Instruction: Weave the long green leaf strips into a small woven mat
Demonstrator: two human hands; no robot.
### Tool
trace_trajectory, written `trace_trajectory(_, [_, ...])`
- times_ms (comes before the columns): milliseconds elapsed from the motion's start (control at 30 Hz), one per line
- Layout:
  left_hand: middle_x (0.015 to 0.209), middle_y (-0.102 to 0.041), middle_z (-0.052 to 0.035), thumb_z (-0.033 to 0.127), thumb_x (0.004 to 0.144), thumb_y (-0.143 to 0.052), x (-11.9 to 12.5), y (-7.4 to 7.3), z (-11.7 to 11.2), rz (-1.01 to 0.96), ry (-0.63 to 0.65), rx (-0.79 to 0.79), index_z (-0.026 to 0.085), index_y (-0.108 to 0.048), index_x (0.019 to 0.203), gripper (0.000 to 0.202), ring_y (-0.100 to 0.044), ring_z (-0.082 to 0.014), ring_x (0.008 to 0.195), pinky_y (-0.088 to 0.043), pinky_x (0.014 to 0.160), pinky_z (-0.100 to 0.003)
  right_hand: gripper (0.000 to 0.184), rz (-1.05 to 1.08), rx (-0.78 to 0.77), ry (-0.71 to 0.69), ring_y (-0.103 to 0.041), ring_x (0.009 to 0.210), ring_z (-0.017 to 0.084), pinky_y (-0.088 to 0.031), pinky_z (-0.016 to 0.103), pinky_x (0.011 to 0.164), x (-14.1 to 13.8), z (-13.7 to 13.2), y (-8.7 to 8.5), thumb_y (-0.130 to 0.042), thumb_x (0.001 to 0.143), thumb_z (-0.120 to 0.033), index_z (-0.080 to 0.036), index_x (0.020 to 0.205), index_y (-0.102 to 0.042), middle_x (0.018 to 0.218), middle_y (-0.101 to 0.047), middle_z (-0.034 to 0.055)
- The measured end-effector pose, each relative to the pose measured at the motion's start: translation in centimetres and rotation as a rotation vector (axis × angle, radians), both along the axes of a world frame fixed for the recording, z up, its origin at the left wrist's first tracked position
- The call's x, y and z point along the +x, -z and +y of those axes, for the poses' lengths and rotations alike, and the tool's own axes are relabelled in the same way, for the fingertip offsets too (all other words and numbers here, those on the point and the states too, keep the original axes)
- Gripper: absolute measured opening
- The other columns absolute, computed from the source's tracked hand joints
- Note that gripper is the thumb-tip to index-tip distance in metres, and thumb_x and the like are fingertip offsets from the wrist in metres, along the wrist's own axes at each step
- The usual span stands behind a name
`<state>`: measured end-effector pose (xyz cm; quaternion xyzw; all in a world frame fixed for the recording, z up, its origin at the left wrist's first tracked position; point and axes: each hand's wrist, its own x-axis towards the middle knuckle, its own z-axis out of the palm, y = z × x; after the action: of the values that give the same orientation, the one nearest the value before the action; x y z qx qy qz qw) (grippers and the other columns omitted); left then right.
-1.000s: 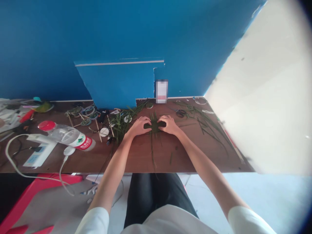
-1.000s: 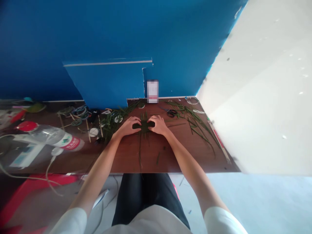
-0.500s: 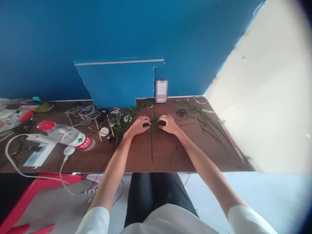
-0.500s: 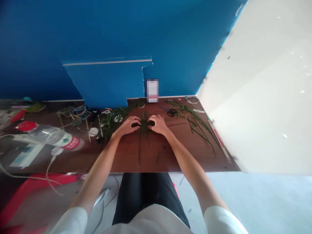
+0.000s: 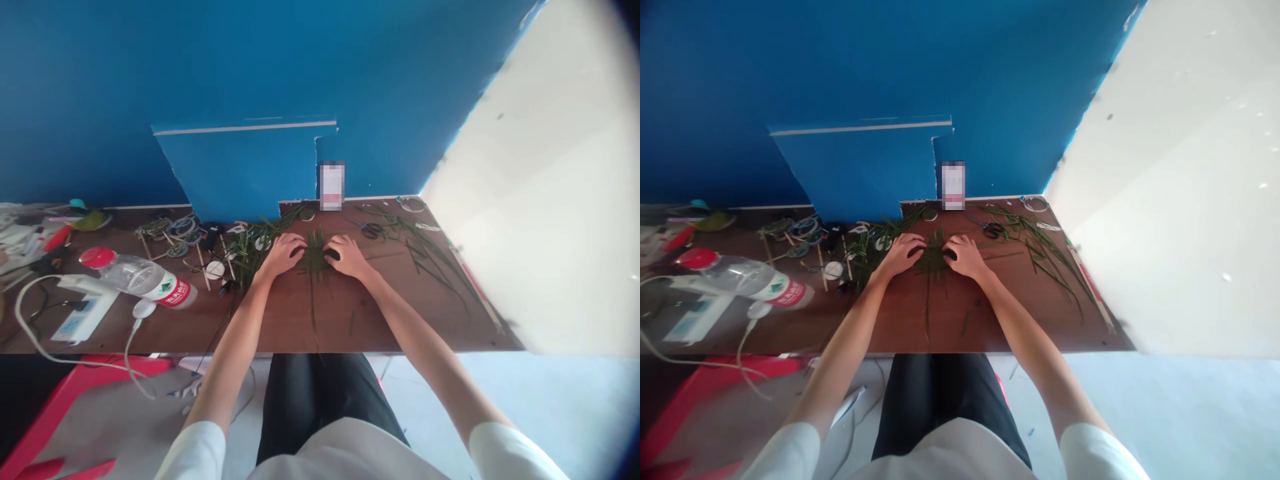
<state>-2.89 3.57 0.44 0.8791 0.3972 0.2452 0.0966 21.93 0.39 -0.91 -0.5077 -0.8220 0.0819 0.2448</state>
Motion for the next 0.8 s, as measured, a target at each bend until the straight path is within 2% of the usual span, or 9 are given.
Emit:
trace_trajectory(133, [0.121,-0.063,-0.0049,0.027,0.094,-0.049,-0.1,-0.6,-0.2,0.037,-0.036,0.034,0.025,-0.067,0.105,0.021,-0.052,-0.0244,0.118,-0.037,0.102,-0.043,0.021,-0.061,0.036,0.011,-0.049,0.113,0.030,-0.039,0.045,0.091,-0.2,-0.5,0.0,-0.057,0.090,-0.031,-0.025,0.108,-0.066,0.112,-0.063,0.0090])
trace_trajectory(267, [0.123,-0.062,-0.0047,0.024,0.090,-0.053,0.1,-1.1,-0.5,0.068,0.048,0.018,0.024,-0.065,0.102,0.017,-0.054,-0.0241,0.118,-0.040,0.102,-0.042,0.023,-0.046,0.061,0.021,-0.050,0.112,0.030,-0.041,0.044,0.091,-0.1,-0.3,0.1,-0.054,0.093,-0.032,-0.024,0.109,-0.067,0.115,-0.062,0.0094])
trace_trajectory(400, [0.128,-0.059,-0.0062,0.025,0.084,-0.059,0.0,-1.2,-0.7,0.089,0.118,-0.034,0.023,-0.062,0.104,0.020,-0.053,-0.0247,0.121,-0.041,0.104,-0.041,0.024,0.075,0.057,0.019,-0.052,0.113,0.028,-0.040,0.045,0.096,0.3,0.2,0.1,-0.051,0.093,-0.030,-0.024,0.110,-0.067,0.123,-0.062,0.0081])
trace_trajectory(567, [0.132,-0.058,-0.0066,0.030,0.084,-0.061,-0.1,-1.1,-0.9,0.096,0.112,-0.072,0.024,-0.061,0.103,0.020,-0.053,-0.0253,0.123,-0.040,0.106,-0.043,0.025,0.148,-0.015,-0.005,-0.053,0.115,0.028,-0.038,0.047,0.099,1.1,0.1,0.3,-0.056,0.088,-0.030,-0.026,0.110,-0.066,0.122,-0.063,0.0067])
trace_trajectory(800, [0.128,-0.059,-0.0056,0.038,0.085,-0.063,0.5,-1.0,-1.1,0.133,0.064,-0.036,0.024,-0.060,0.098,0.021,-0.053,-0.0268,0.120,-0.040,0.103,-0.044,0.038,0.045,-0.041,-0.020,-0.050,0.116,0.031,-0.039,0.048,0.094,1.2,0.0,0.5,-0.066,0.081,-0.038,-0.026,0.116,-0.064,0.127,-0.061,0.0083])
